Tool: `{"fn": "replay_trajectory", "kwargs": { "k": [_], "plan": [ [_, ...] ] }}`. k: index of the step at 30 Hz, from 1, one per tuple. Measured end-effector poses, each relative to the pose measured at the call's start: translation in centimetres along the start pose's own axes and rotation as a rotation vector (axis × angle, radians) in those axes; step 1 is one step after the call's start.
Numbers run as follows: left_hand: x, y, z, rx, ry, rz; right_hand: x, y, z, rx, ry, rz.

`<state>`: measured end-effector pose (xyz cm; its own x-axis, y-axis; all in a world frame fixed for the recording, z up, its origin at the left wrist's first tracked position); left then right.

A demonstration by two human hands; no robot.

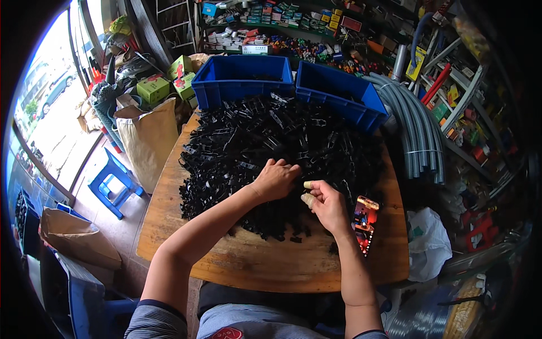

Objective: Sort and inspect small black industrial components into plastic bins on a workbench.

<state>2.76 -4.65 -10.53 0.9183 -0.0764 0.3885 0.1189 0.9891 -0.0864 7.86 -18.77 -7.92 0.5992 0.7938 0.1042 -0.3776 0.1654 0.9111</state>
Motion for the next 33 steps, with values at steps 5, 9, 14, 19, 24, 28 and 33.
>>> {"fn": "replay_trajectory", "kwargs": {
  "k": [5,9,14,19,24,28,33],
  "plan": [
    [1.3,0.1,-0.8,0.111,0.101,-0.028,0.2,-0.5,0.0,-0.046,-0.054,0.099],
    [0.6,1.1,2.6,-0.011,-0.293,0.064,0.4,-0.7,0.6,0.018,-0.062,0.070],
    [-2.9,-0.9,6.4,-0.393,-0.168,0.178,-0.6,1.0,0.7,0.173,-0.047,0.029],
    [-5.8,-2.9,6.9,-0.492,-0.292,0.158,-1.9,2.6,-1.2,0.276,-0.052,0.180],
    [-6.4,-3.3,6.5,-0.292,-0.242,0.191,-2.4,3.1,-1.9,0.290,-0.021,0.153],
    [-6.3,-3.3,6.3,-0.218,-0.216,0.192,-2.3,2.8,-2.3,0.310,-0.002,0.151],
    [-6.4,-3.3,6.4,-0.204,-0.207,0.166,-2.3,2.8,-2.5,0.285,0.003,0.199]
  ]
}}
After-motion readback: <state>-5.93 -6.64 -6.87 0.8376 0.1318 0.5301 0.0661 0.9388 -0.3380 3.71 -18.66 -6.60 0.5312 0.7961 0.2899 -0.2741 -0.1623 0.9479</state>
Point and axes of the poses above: each hand's wrist, its own x-axis towards the middle knuckle, its own z-axis out of the back of the hand, y = z × x, the point moved 5 cm from there along x, towards the middle knuckle, and after that the axes turned 10 degrees about -z, right-handed, at the moved point
